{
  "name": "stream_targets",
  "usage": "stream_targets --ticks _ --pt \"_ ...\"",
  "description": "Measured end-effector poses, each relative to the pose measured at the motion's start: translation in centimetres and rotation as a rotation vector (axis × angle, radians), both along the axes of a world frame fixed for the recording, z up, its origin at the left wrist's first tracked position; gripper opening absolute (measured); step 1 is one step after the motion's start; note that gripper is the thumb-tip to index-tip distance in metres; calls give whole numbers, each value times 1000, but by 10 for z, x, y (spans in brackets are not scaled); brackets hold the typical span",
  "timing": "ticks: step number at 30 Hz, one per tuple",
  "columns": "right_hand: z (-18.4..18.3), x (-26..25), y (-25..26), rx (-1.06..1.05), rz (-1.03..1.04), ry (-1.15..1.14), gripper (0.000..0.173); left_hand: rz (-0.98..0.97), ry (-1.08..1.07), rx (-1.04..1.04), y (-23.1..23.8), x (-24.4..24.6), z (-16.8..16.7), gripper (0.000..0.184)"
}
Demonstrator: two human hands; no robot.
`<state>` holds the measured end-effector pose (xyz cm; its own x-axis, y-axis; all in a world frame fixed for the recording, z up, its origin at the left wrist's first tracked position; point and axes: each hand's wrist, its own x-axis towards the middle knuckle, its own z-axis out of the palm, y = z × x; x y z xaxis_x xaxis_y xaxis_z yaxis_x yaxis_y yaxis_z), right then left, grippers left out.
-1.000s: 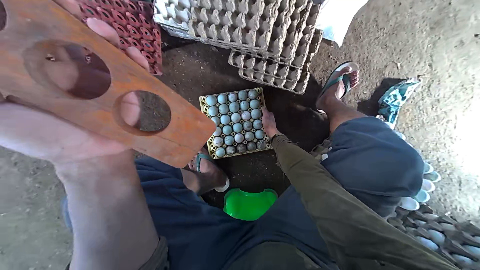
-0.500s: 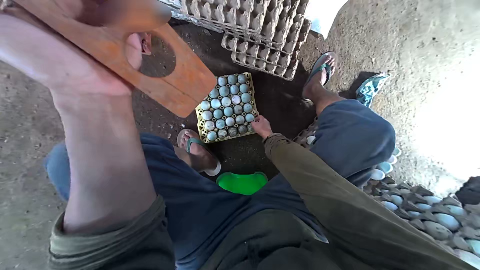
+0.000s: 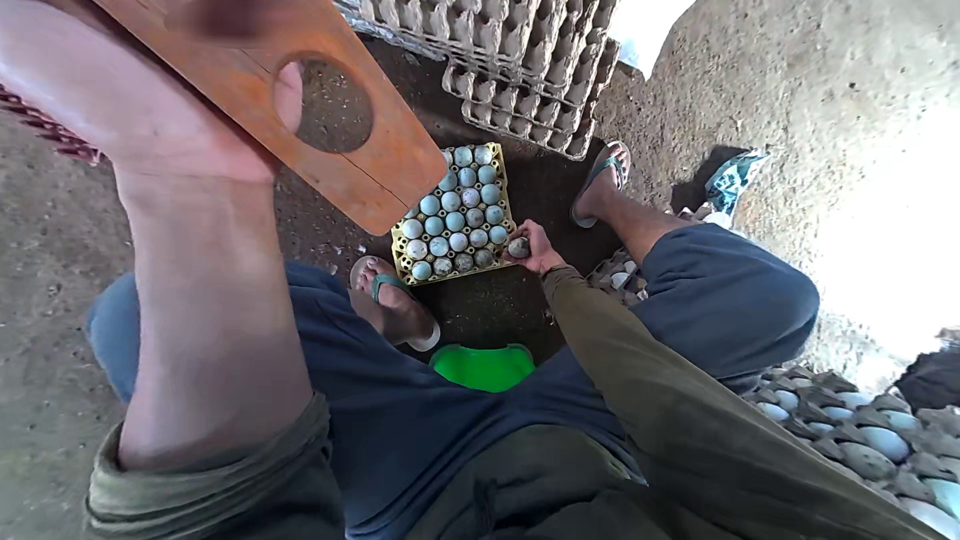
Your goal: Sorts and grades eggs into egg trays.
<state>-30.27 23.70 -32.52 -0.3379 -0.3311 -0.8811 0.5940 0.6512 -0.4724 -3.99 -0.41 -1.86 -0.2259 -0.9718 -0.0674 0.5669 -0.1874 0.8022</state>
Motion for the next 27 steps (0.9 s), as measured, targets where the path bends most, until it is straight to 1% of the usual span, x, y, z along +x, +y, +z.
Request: stream_targets --ticks 2,3,5,6,8,10,11,14,15,16,18,19,21,22,23,24,27 --pt "-5 5 -13 86 270 333 37 -3 20 -16 0 0 0 42" --pt "-7 8 -17 111 411 451 43 6 21 -4 1 1 -1 42" --pt "-9 14 -24 151 598 544 61 23 23 22 0 1 -2 47" --pt "-11 17 -27 182 638 556 63 16 28 29 -2 1 -3 51" --pt "-12 20 -31 237 663 569 62 -20 23 33 -5 2 -4 58" --pt "-11 17 -29 246 644 533 66 -20 -9 49 -7 2 -4 57" --pt "-11 15 -24 211 577 491 66 -18 -21 55 -6 1 -4 58" --pt "-8 9 -11 45 262 294 51 -41 4 47 -4 0 0 60" --pt "-2 8 -14 29 234 292 50 -33 14 48 -4 -2 1 58" --pt "2 6 -20 38 268 345 49 -38 31 48 -3 -3 2 60" --pt "-1 3 -35 84 449 541 44 -47 51 33 -4 -4 3 66" --pt "0 3 -42 126 556 601 42 -58 74 15 -4 -4 2 69" --pt "-6 5 -55 222 682 669 59 -97 148 -23 -6 -4 1 77" --pt "-10 7 -58 248 704 691 66 -88 148 -17 -6 -4 0 78" --pt "-13 9 -58 256 716 711 69 -78 140 -3 -6 -3 -1 78" --pt "-14 11 -57 240 721 735 69 -78 136 -7 -6 -3 -1 80" --pt "-13 14 -48 168 711 785 64 -190 136 -149 -11 2 -7 80"
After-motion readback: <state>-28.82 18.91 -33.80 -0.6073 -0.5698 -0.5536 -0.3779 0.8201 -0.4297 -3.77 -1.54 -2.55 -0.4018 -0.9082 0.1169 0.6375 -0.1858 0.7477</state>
